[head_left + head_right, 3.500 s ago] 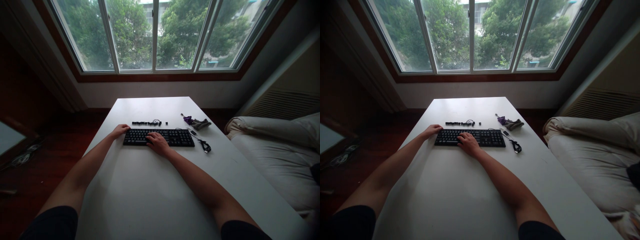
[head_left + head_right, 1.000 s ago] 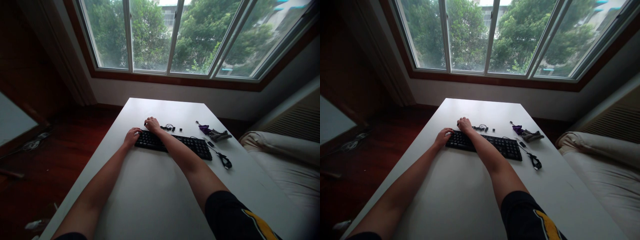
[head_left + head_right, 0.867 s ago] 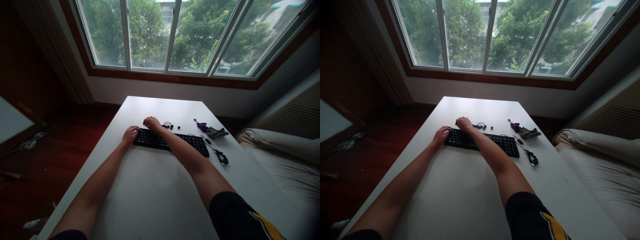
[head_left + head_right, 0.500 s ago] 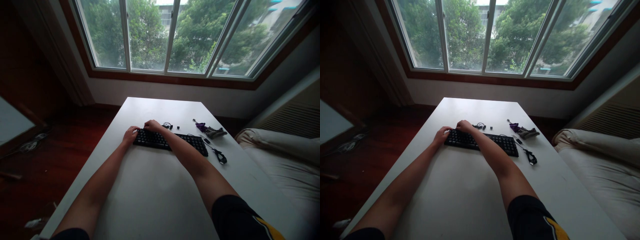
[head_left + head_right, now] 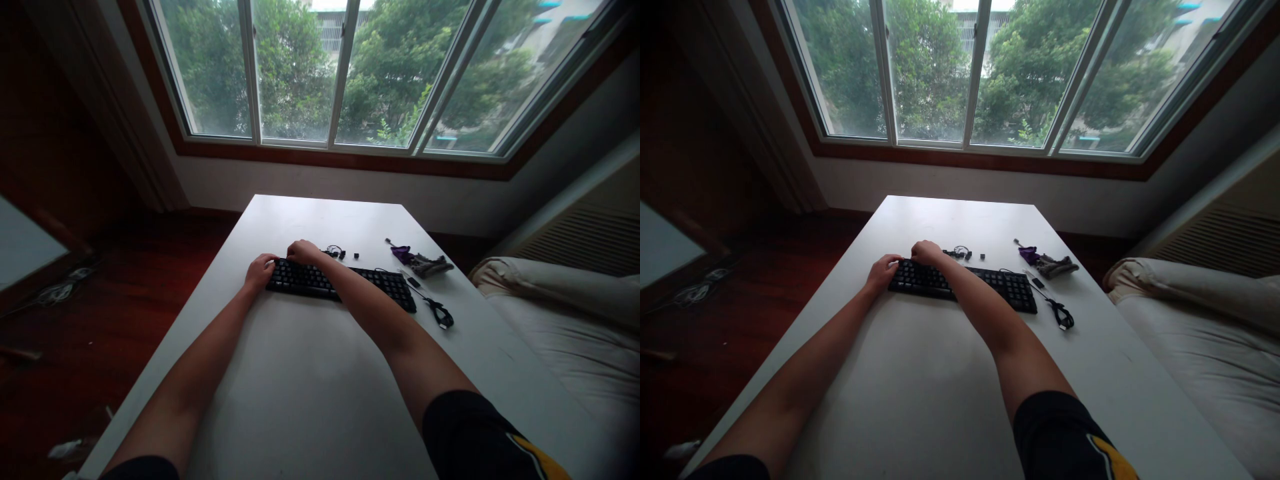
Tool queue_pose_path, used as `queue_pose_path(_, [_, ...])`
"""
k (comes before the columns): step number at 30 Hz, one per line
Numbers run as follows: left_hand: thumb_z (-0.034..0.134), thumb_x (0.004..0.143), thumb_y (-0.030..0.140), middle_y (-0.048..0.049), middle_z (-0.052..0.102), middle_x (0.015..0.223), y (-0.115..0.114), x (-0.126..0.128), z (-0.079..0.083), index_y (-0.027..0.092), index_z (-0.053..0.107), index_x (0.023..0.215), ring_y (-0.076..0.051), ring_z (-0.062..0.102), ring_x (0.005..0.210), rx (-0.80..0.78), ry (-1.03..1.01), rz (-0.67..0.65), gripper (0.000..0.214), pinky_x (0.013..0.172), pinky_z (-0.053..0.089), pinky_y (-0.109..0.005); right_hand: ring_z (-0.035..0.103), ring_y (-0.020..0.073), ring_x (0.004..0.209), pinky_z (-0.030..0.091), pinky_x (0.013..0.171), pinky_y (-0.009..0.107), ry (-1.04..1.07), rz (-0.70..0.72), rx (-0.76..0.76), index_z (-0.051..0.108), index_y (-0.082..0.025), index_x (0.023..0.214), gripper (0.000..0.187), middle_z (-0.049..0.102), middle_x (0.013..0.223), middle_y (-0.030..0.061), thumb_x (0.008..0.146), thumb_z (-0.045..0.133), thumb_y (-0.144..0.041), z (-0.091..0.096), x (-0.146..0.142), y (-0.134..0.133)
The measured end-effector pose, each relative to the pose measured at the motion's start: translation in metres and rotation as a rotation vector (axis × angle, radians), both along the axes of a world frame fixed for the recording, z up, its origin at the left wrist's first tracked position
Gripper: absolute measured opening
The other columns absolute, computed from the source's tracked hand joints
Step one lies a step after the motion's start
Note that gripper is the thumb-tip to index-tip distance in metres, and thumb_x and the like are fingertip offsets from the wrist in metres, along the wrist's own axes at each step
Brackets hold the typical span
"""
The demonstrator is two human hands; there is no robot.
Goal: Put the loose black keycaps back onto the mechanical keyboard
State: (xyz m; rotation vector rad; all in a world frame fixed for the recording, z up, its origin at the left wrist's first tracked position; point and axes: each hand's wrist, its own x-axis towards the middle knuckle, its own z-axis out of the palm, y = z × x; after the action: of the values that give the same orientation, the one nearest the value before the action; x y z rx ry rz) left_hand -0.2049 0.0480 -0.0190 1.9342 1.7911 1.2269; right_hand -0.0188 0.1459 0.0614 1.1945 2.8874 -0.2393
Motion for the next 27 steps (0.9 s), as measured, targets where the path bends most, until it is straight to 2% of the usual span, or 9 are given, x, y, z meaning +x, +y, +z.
queue_pose_path(4, [0.053, 0.087, 0.019, -0.0027, 0.072, 0.119, 0.000, -0.001, 0.000, 0.025, 0.075, 0.106, -0.022, 0.065, 0.113, 0.002, 0.002, 0.012, 0.030, 0.107, 0.048, -0.036, 0.068, 0.0240, 0.102, 0.048, 0.079, 0.027, -0.027, -0.001, 0.068, 0.077, -0.026, 0.109, 0.024, 0.075, 0.111, 0.0084, 0.089, 0.066, -0.035, 0.001, -0.003, -0.008])
queue_pose_path(9, [0.055, 0.089, 0.024, -0.0014, 0.074, 0.116, -0.002, 0.001, 0.002, 0.027, 0.073, 0.115, -0.021, 0.069, 0.102, -0.076, -0.031, 0.058, 0.032, 0.097, 0.053, -0.034, 0.068, 0.0249, 0.105, 0.049, 0.082, 0.029, -0.051, -0.005, 0.074, 0.077, -0.026, 0.110, 0.024, 0.074, 0.113, 0.0098, 0.091, 0.064, -0.033, 0.003, -0.004, -0.013])
queue_pose_path(14, [0.055, 0.089, 0.025, -0.0014, 0.073, 0.118, -0.001, 0.002, 0.001, 0.027, 0.072, 0.117, -0.020, 0.069, 0.102, -0.089, -0.041, 0.052, 0.032, 0.095, 0.054, -0.032, 0.067, 0.0257, 0.106, 0.050, 0.083, 0.030, -0.058, -0.009, 0.100, 0.078, -0.024, 0.109, 0.024, 0.074, 0.114, 0.0117, 0.091, 0.064, -0.031, 0.002, -0.006, -0.016])
queue_pose_path(21, [0.055, 0.089, 0.025, -0.0025, 0.073, 0.117, -0.002, 0.001, 0.001, 0.026, 0.072, 0.115, -0.020, 0.068, 0.099, -0.084, -0.038, 0.045, 0.031, 0.094, 0.054, -0.033, 0.068, 0.0259, 0.105, 0.050, 0.083, 0.030, -0.032, -0.031, 0.106, 0.078, -0.024, 0.108, 0.023, 0.074, 0.112, 0.0111, 0.090, 0.064, -0.030, 0.001, -0.007, -0.018])
queue_pose_path(27, [0.055, 0.089, 0.026, -0.0028, 0.072, 0.117, -0.002, 0.000, 0.000, 0.026, 0.071, 0.115, -0.020, 0.068, 0.099, -0.072, -0.037, 0.041, 0.031, 0.095, 0.054, -0.033, 0.068, 0.0246, 0.106, 0.049, 0.086, 0.029, 0.036, -0.122, 0.089, 0.077, -0.027, 0.109, 0.024, 0.075, 0.112, 0.0089, 0.093, 0.062, -0.036, -0.007, -0.002, -0.023])
